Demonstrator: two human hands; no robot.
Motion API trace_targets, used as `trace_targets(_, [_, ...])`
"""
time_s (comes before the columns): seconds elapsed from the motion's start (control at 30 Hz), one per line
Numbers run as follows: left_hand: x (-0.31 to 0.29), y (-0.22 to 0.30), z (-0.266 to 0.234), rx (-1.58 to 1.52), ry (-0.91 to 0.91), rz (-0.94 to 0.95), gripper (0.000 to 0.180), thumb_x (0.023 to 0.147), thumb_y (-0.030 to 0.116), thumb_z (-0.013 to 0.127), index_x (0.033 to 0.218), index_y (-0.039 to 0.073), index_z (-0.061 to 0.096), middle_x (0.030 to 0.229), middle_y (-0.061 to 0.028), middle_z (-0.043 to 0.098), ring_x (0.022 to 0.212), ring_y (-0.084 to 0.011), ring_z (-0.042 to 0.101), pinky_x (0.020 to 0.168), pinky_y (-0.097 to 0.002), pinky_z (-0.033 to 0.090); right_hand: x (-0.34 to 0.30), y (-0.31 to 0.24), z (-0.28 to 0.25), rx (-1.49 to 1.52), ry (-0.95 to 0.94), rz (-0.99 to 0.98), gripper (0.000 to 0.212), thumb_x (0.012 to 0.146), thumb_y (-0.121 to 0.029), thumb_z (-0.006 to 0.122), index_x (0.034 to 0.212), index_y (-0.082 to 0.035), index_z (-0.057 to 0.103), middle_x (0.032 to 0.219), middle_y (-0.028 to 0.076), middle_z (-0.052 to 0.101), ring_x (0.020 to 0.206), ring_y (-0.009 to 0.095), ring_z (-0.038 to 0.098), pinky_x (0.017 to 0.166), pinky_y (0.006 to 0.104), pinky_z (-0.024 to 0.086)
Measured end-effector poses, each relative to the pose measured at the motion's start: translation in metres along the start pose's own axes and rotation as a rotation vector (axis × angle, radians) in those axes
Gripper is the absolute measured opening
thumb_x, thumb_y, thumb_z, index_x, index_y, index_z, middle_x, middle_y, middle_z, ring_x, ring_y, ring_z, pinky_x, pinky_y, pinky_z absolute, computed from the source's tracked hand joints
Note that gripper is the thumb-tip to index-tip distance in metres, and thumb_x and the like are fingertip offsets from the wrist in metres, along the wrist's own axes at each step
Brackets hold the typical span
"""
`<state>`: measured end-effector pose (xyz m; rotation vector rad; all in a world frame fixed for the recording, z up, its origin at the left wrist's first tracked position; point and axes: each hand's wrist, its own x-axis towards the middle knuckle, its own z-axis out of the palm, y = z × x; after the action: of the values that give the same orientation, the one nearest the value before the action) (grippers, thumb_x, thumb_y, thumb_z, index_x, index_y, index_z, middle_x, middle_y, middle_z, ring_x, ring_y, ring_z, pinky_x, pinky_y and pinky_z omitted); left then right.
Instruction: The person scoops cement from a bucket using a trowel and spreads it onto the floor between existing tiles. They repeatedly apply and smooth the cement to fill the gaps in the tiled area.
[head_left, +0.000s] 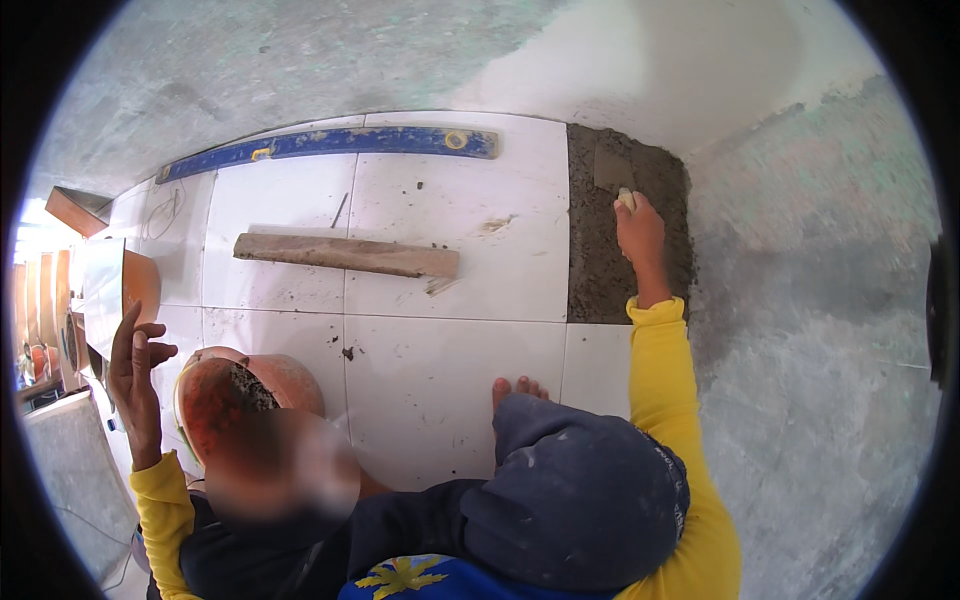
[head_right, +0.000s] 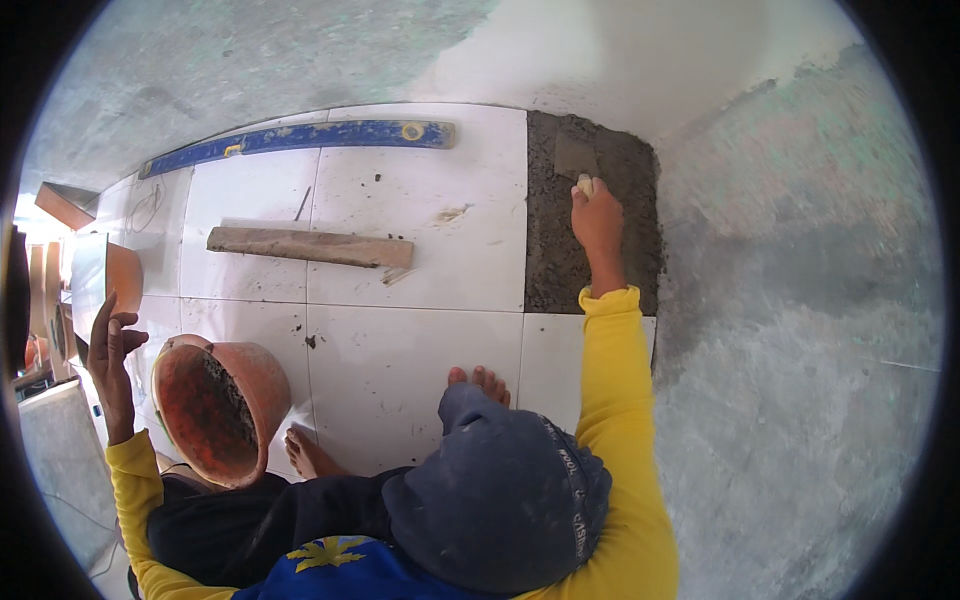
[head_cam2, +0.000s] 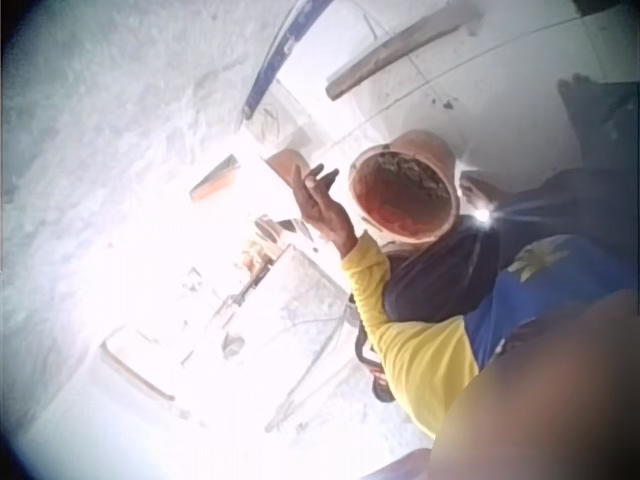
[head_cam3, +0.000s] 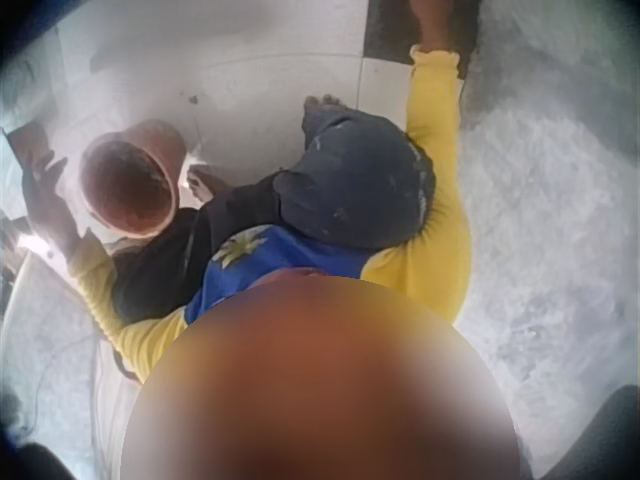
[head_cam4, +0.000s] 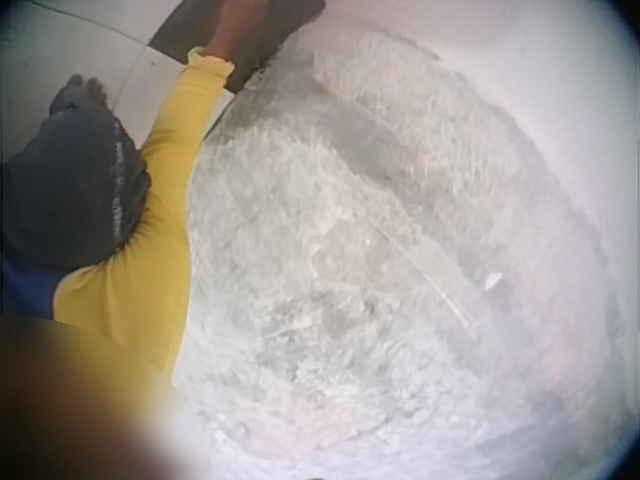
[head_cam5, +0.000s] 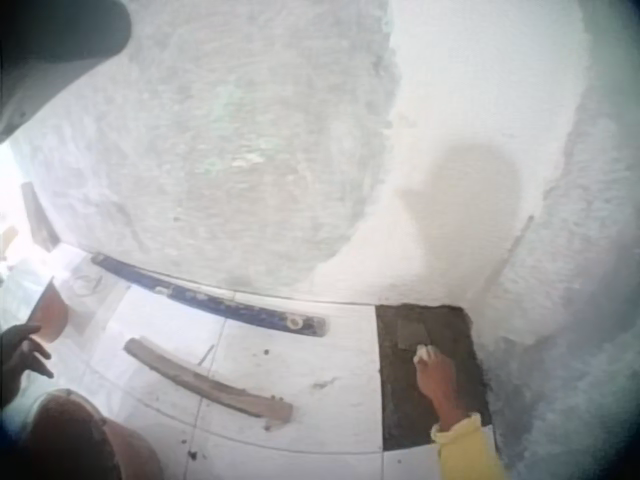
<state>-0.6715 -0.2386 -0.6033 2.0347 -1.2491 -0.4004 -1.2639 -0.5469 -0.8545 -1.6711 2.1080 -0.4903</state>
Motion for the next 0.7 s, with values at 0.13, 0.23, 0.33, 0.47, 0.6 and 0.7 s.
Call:
trace_targets(0.13, [-0.001, 0.006, 0.006, -0.016, 0.018, 0.001, 0.045, 0.111, 0.031, 0.052, 0.147, 0.004, 0.056, 0.106, -0.0101, 0.068, 0.084, -0.0145, 0.069, 0.079, -0.0302, 0.058, -0.003, 0.015, -0.003, -0.064, 0.110, -0.157, 0.049, 0.102, -0.032, 0.061, 0.137, 0.002, 0.057, 0.120, 0.029, 0.067, 0.113, 0.045, 0.065, 0.096, 0.0515, 0.051])
trace_targets(0.23, [-0.001, 0.004, 0.006, -0.025, 0.018, 0.020, 0.045, 0.111, 0.029, 0.051, 0.147, 0.003, 0.056, 0.107, -0.0106, 0.068, 0.085, -0.0151, 0.069, 0.079, -0.0301, 0.058, -0.021, 0.019, -0.004, -0.087, 0.161, -0.222, 0.051, 0.102, -0.034, 0.060, 0.140, 0.000, 0.056, 0.127, 0.027, 0.064, 0.117, 0.043, 0.063, 0.099, 0.0499, 0.050])
trace_targets(0.33, [-0.016, -0.019, -0.023, -0.023, 0.036, 0.040, 0.046, 0.110, 0.027, 0.052, 0.147, 0.001, 0.055, 0.111, -0.0124, 0.068, 0.089, -0.0165, 0.069, 0.080, -0.0303, 0.058, -0.065, -0.026, -0.017, -0.106, 0.163, -0.381, 0.052, 0.103, -0.035, 0.060, 0.142, -0.001, 0.055, 0.130, 0.025, 0.063, 0.119, 0.041, 0.062, 0.101, 0.0484, 0.049])
trace_targets(0.47, [-0.003, -0.004, -0.015, -0.152, 0.109, 0.056, 0.046, 0.109, 0.031, 0.056, 0.142, 0.000, 0.058, 0.122, -0.0152, 0.068, 0.099, -0.0210, 0.070, 0.085, -0.0329, 0.059, -0.120, -0.044, -0.037, -0.021, 0.183, -0.563, 0.047, 0.102, -0.028, 0.065, 0.139, 0.001, 0.060, 0.134, 0.023, 0.064, 0.122, 0.040, 0.061, 0.104, 0.0456, 0.048])
trace_targets(0.6, [-0.008, 0.010, -0.025, -0.151, 0.271, 0.073, 0.046, 0.111, 0.030, 0.051, 0.144, 0.000, 0.054, 0.116, -0.0104, 0.071, 0.091, -0.0190, 0.073, 0.086, -0.0314, 0.058, -0.189, -0.098, -0.042, 0.308, -0.242, -0.649, 0.048, 0.099, -0.016, 0.067, 0.142, 0.002, 0.057, 0.137, 0.021, 0.064, 0.122, 0.033, 0.064, 0.104, 0.0411, 0.049])
trace_targets(0.7, [-0.008, 0.014, -0.026, -0.189, 0.334, 0.127, 0.047, 0.111, 0.033, 0.050, 0.145, 0.000, 0.054, 0.118, -0.0104, 0.071, 0.091, -0.0193, 0.074, 0.084, -0.0308, 0.059, -0.222, -0.137, -0.042, 0.644, -0.866, -0.521, 0.048, 0.098, -0.013, 0.067, 0.142, 0.002, 0.056, 0.135, 0.018, 0.066, 0.118, 0.027, 0.065, 0.102, 0.0402, 0.050])
